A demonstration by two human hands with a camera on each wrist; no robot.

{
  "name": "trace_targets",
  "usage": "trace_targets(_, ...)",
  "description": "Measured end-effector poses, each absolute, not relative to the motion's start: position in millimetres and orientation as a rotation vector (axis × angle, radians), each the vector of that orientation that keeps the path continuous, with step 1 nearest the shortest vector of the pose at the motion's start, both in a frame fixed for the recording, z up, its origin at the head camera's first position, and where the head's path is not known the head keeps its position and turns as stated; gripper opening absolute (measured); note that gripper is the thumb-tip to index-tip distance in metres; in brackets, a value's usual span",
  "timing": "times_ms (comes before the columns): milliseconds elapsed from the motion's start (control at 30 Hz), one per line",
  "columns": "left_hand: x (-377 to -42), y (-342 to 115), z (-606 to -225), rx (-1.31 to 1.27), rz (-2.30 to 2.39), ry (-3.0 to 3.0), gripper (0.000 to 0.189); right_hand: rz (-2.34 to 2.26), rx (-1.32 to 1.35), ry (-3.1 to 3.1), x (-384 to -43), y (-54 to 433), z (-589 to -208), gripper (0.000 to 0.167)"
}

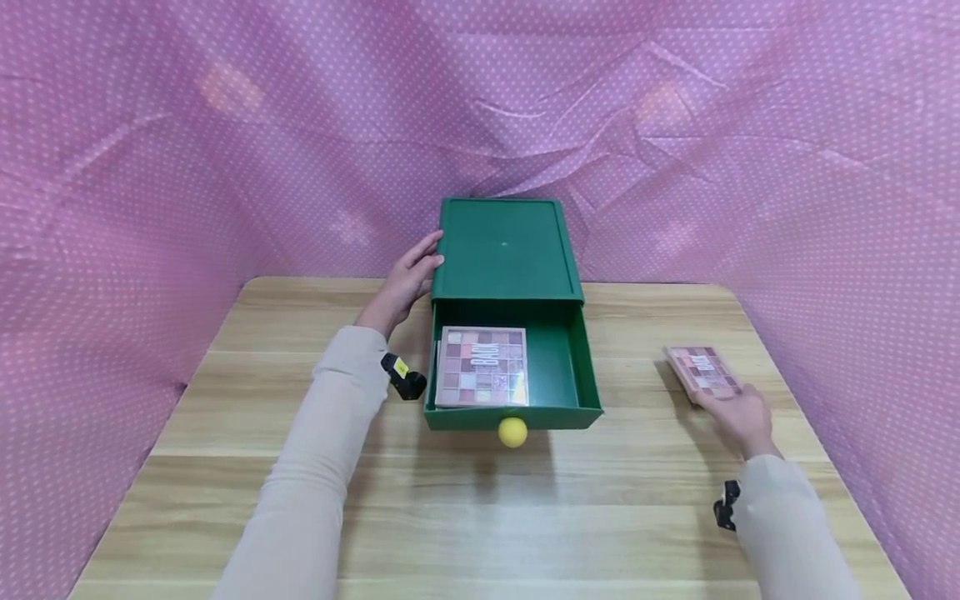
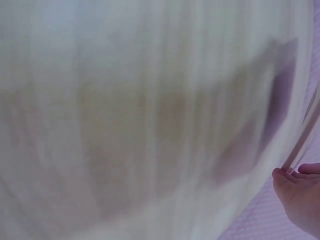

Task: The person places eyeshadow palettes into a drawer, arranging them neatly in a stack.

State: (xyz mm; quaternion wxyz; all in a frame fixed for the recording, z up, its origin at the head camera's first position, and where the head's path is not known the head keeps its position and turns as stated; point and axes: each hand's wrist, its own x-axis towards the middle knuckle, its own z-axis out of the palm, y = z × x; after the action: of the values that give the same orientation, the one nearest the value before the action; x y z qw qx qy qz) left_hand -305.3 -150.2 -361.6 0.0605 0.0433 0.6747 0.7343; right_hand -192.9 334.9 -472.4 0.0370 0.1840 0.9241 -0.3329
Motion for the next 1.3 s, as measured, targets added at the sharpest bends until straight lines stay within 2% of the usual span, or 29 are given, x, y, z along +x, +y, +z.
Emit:
trace_targets(467, -305.1, -149.7, -359.4, 0.132, 2.217, 2.038, 0.045, -1.062, 0.338, 2.935, -211.0, 310.9, -427.5, 0.102)
trace_targets(667, -306.1, -150.7, -360.5, 0.130, 2.216, 2.034, 0.045, -1.088, 0.243, 2.977, -217.4, 302.1, -407.8, 0.092)
trace_targets(900, -304.0, -149.8, -358.1, 0.132, 2.193, 2.025, 0.046, -1.185, 0.117, 2.961, -217.8, 291.1, -378.0, 0.071)
trace_targets(1067, -295.6, -147.5, -347.4, 0.135, 2.153, 2.050, 0.048, -1.249, 0.013, 2.934, -215.4, 278.7, -353.5, 0.081)
trace_targets(1133, -294.7, -147.2, -346.4, 0.132, 2.154, 2.055, 0.047, -1.293, -0.045, 2.941, -214.9, 272.7, -345.6, 0.075)
trace_targets(1300, -304.4, -150.3, -358.2, 0.118, 2.182, 2.057, 0.045, -1.344, -0.183, 2.948, -211.8, 257.8, -326.5, 0.079)
